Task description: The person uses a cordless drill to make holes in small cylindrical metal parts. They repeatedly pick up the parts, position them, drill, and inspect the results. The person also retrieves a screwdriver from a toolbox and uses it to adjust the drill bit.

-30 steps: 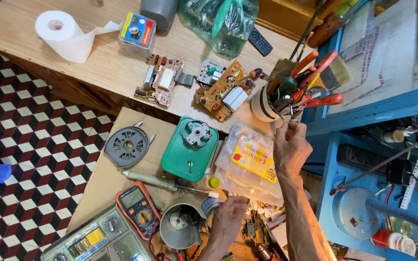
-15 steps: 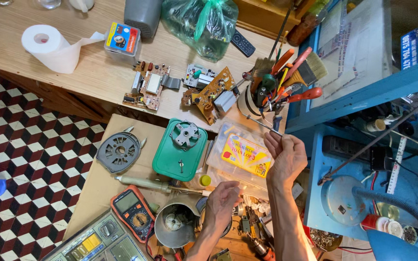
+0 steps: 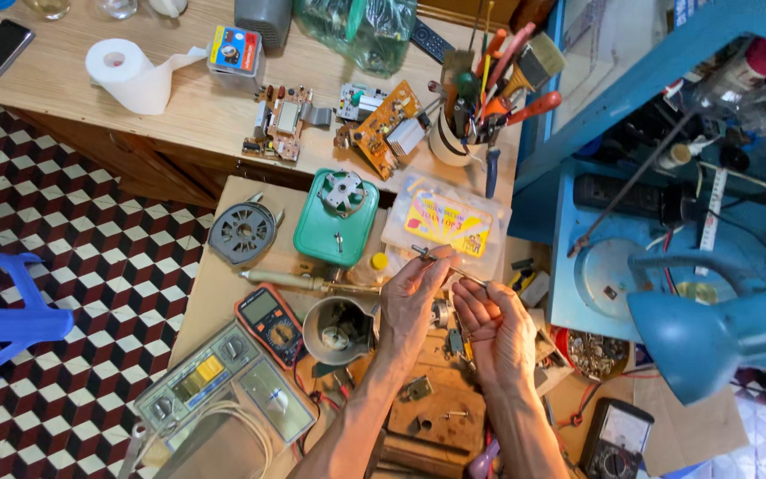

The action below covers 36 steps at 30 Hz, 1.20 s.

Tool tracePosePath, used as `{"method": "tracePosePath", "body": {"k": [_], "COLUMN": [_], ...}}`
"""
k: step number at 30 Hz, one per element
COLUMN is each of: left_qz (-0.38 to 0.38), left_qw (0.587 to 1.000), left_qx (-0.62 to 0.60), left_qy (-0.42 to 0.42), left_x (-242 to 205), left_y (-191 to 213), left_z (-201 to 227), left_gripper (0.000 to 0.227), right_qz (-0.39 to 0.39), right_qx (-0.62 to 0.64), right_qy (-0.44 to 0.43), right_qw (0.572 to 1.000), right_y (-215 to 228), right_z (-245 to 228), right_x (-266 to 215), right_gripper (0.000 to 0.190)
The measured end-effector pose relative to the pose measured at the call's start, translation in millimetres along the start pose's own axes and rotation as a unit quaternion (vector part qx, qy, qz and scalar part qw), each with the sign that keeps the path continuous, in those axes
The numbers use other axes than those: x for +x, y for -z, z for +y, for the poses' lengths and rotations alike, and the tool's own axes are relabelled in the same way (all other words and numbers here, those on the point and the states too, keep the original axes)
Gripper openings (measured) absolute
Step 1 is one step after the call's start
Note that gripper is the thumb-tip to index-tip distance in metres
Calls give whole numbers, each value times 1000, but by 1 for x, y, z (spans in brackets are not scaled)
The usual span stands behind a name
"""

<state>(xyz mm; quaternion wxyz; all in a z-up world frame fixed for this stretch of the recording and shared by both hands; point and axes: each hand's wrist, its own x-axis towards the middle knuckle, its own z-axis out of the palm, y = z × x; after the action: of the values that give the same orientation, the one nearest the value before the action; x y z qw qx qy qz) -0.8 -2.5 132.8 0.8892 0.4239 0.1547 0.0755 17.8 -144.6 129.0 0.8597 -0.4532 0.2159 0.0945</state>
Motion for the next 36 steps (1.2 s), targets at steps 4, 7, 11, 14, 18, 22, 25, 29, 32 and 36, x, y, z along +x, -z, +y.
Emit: {"method": "tracePosePath", "body": {"k": [4,7,11,14,18,22,25,29,32,36], "left_qz": [15,3,19,4,2,4,-4,20,43,34], "left_qw": [993,982,971,985,975,979,976,976,978,980], "left_qx": [114,186,238,174,202,175,191,180,154,127], "left_qy": [-11,-10,18,17,89,106,108,125,133,147], "left_x": [-51,-85,-113,-132,-148,-161,-172,-186,-193,-204], "left_y": [-12,-12,-15,-16,-14,-15,-13,-8,-8,-9], "left_z": [-2,-9,-19,-27,-37,-51,-59,-72,-80,-86], "left_gripper": [35,32,31,31,34,35,36,37,38,38], "right_qz": [-6,-15,-7,-6,-28,-46,-47,-81,-84,-88], "right_qx": [67,48,-61,-106,-113,-106,-98,-81,-82,-84], "right_qy": [-114,-151,-154,-116,-81,-84,-91,-99,-113,-138], "right_qw": [991,987,986,988,990,990,990,988,987,983], "right_y": [48,81,109,123,140,152,159,175,185,190], "right_z": [19,28,27,16,0,-5,-7,-3,-3,0], "right_x": [-29,-57,-99,-117,-126,-135,-142,-156,-167,-188], "right_gripper": [24,24,25,25,26,32,34,35,35,34]}}
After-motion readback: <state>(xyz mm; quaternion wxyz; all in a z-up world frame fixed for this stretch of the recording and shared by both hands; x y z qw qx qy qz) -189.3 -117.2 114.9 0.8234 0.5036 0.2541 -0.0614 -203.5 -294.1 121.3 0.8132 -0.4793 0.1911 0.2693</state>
